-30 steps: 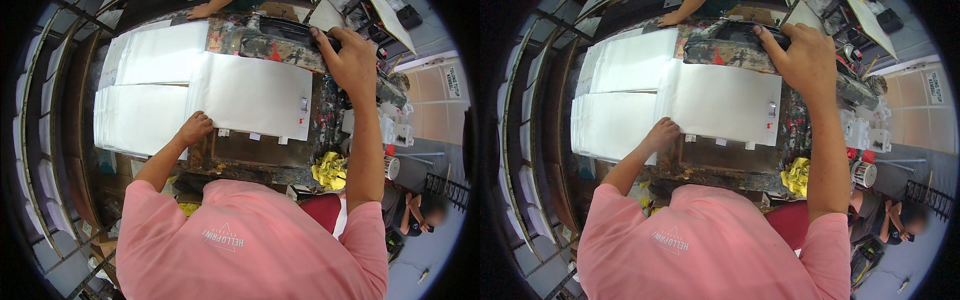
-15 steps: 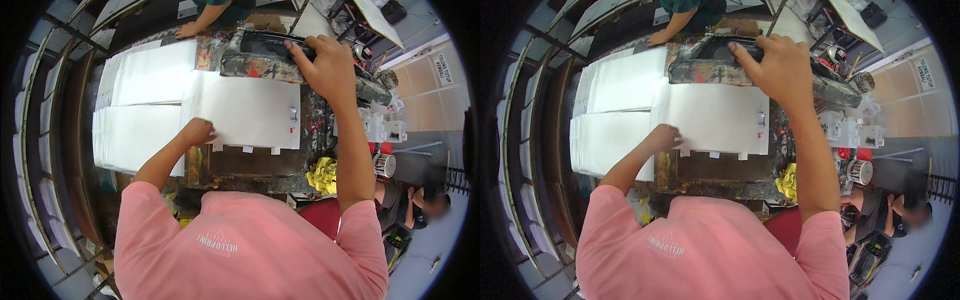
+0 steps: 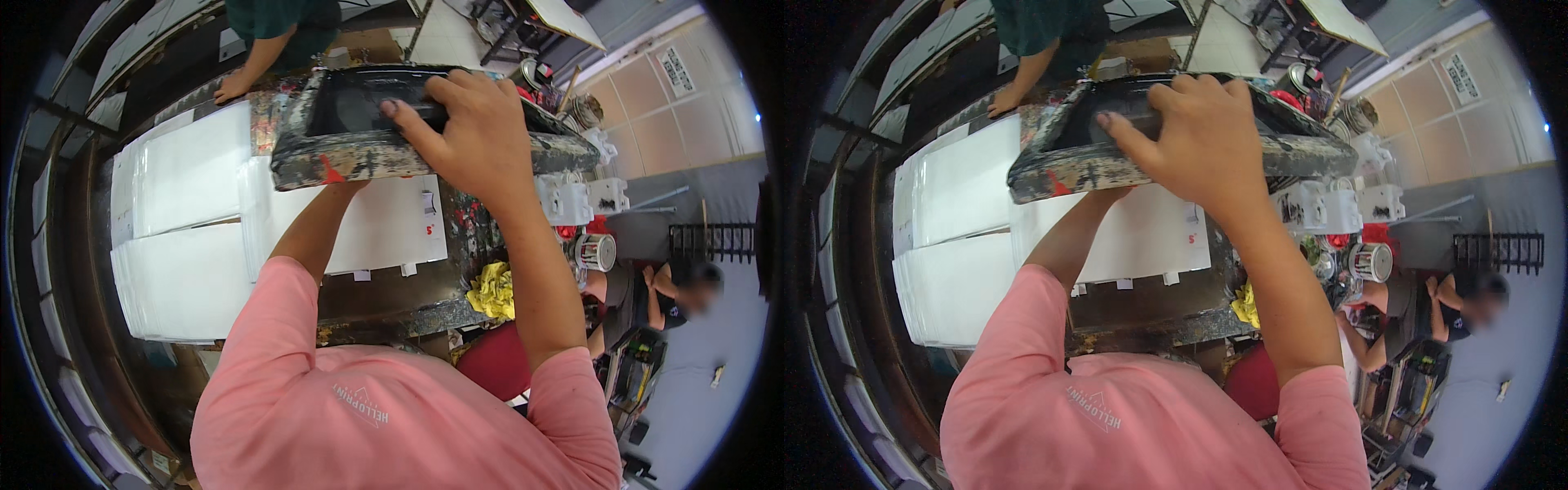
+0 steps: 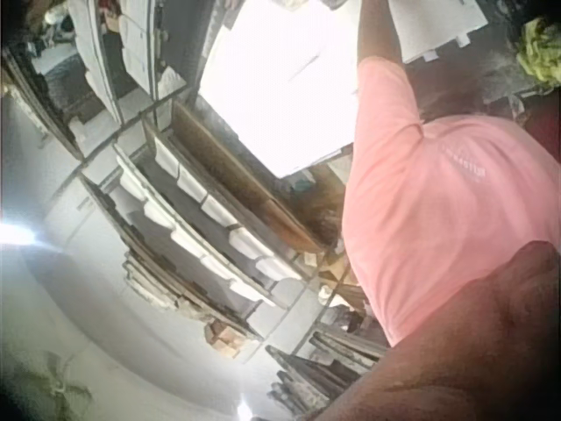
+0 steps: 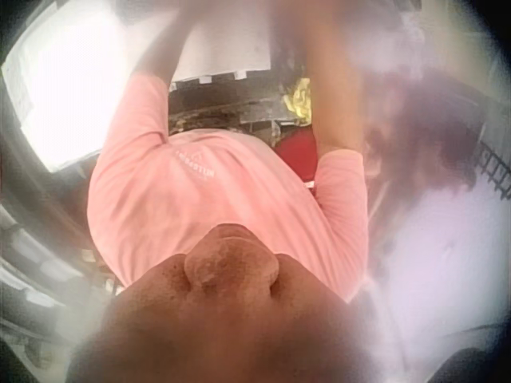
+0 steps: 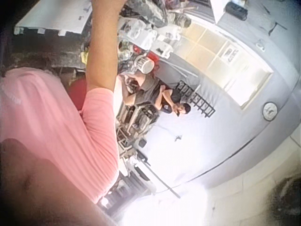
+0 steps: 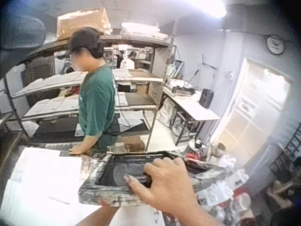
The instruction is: The person performs screen printing by placing white paper under a screen, applying ink with a squeegee, and pulling it across to transfer the design. A coworker removes the printed sheets and stacks them nearby.
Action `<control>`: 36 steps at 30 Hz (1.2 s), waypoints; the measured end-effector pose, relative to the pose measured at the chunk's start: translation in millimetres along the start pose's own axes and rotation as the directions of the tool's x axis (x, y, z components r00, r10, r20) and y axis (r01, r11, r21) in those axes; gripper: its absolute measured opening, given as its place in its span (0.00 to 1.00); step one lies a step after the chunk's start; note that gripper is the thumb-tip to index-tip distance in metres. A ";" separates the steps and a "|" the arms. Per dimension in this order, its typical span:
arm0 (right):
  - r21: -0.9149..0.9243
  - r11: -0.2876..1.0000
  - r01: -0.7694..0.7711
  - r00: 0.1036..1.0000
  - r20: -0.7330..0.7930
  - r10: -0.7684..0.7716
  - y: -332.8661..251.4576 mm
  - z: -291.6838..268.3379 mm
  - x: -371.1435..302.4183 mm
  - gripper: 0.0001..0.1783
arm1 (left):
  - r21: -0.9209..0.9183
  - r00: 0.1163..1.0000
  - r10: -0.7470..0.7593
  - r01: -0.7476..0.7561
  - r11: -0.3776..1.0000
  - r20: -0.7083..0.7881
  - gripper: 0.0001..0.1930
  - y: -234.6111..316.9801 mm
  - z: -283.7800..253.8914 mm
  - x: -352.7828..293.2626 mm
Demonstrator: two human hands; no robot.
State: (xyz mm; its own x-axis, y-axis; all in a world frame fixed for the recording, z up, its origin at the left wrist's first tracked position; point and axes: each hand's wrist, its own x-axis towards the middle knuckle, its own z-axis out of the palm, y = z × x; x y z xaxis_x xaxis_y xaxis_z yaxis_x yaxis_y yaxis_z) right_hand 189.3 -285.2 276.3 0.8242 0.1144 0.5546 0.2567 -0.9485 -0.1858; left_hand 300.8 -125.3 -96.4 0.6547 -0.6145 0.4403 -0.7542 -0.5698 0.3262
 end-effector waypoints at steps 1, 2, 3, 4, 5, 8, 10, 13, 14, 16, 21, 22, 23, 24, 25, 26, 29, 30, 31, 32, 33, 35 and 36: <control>0.003 1.000 0.003 1.000 -0.006 -0.003 -0.2 -0.5 -1.1 0.31 | -0.018 1.000 -0.012 0.012 1.000 0.005 0.26 2.0 -1.5 1.1; -0.016 1.000 0.011 1.000 -0.013 -0.011 -0.7 -1.1 -2.6 0.32 | -0.034 1.000 -0.024 0.024 0.999 0.008 0.26 4.9 -1.9 3.6; -0.012 1.000 0.002 1.000 -0.008 -0.002 -0.3 0.5 -5.1 0.32 | -0.041 0.999 -0.031 0.031 0.999 0.007 0.26 8.0 -1.8 6.9; -0.005 1.000 0.003 1.000 -0.008 -0.003 -1.1 1.9 -3.6 0.32 | -0.044 0.999 -0.040 0.040 0.998 0.001 0.26 8.1 -3.9 9.0; 0.002 1.000 0.005 1.000 -0.007 -0.005 -1.7 1.4 -3.8 0.32 | -0.050 0.999 -0.051 0.051 0.997 0.003 0.26 9.6 -5.9 9.8; -0.021 1.000 -0.002 1.000 0.007 0.002 -0.3 1.8 -6.6 0.33 | -0.067 0.997 -0.071 0.071 0.995 0.008 0.27 15.3 -18.2 7.9; -0.015 1.000 -0.003 1.000 0.008 0.003 2.2 4.7 -7.4 0.34 | -0.048 0.997 -0.080 0.081 0.996 0.019 0.28 22.7 -31.2 3.5; 0.010 1.000 -0.010 1.000 0.029 0.010 0.3 5.9 -7.1 0.36 | 0.085 0.987 -0.124 0.116 0.990 0.097 0.28 55.0 -50.9 -26.4; 0.008 1.000 -0.010 1.000 0.022 0.010 -0.3 6.7 -7.4 0.36 | 0.147 0.980 -0.143 0.123 0.982 0.136 0.28 70.3 -55.4 -39.4; -0.002 1.000 -0.012 1.000 -0.011 0.012 2.6 9.2 -9.6 0.37 | 0.166 0.934 -0.173 0.125 0.978 0.312 0.30 113.9 -62.0 -83.2; -0.027 1.000 -0.010 0.999 -0.031 0.009 1.0 8.5 -10.9 0.38 | 0.113 0.926 -0.298 0.279 0.954 0.231 0.31 190.2 -63.5 -167.8; -0.036 0.999 0.003 0.999 -0.049 -0.005 2.0 10.2 -11.9 0.38 | 0.150 0.915 -0.334 0.306 0.940 0.225 0.31 193.3 -61.2 -171.5; -0.047 0.999 0.015 0.998 -0.067 -0.018 4.3 12.5 -12.3 0.37 | 0.186 0.904 -0.368 0.331 0.925 0.218 0.31 194.9 -59.5 -174.8; -0.058 0.998 0.026 0.996 -0.086 -0.031 6.4 13.7 -12.5 0.37 | 0.222 0.892 -0.399 0.354 0.909 0.211 0.31 195.9 -57.8 -177.3; -0.058 0.998 0.036 0.995 -0.087 -0.041 4.4 14.7 -13.9 0.37 | 0.221 0.895 -0.398 0.355 0.909 0.200 0.31 197.3 -56.7 -181.2; -0.057 0.997 0.046 0.995 -0.088 -0.051 3.4 14.5 -14.6 0.36 | 0.219 0.898 -0.396 0.354 0.909 0.190 0.31 196.5 -54.8 -182.6; -0.079 0.995 0.067 0.992 -0.101 -0.074 4.4 13.7 -17.3 0.36 | 0.203 0.907 -0.387 0.353 0.914 0.165 0.32 198.1 -52.1 -184.4; -0.079 0.994 0.074 0.989 -0.123 -0.084 5.5 17.2 -21.2 0.36 | 0.195 0.910 -0.383 0.352 0.916 0.158 0.32 199.5 -52.0 -185.2; -0.081 0.993 0.081 0.985 -0.148 -0.092 4.5 16.2 -22.5 0.36 | 0.201 0.908 -0.385 0.352 0.914 0.166 0.32 199.6 -51.9 -184.9; -0.077 0.994 0.072 0.989 -0.125 -0.082 3.6 14.8 -24.6 0.36 | 0.206 0.906 -0.387 0.351 0.913 0.174 0.32 199.7 -52.0 -185.2; -0.073 0.995 0.064 0.992 -0.101 -0.071 2.1 13.3 -28.2 0.36 | 0.211 0.903 -0.389 0.351 0.912 0.182 0.32 201.1 -52.0 -186.2; -0.067 0.997 0.035 0.998 -0.046 -0.038 -3.7 4.5 -26.3 0.37 | 0.222 0.897 -0.398 0.355 0.908 0.192 0.31 201.5 -54.5 -184.4; -0.062 0.998 0.013 1.000 -0.005 -0.013 -5.3 3.8 -27.7 0.38 | 0.227 0.893 -0.404 0.359 0.905 0.198 0.31 203.3 -56.0 -185.3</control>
State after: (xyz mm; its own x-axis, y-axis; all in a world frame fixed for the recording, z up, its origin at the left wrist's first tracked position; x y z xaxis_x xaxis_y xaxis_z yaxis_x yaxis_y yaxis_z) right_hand 167.0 -282.3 258.8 0.8182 0.1255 0.5610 0.2357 -0.9633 -0.1283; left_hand 23.3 -96.7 -64.8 0.8992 -0.4268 0.0963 -0.4365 -0.8603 0.2634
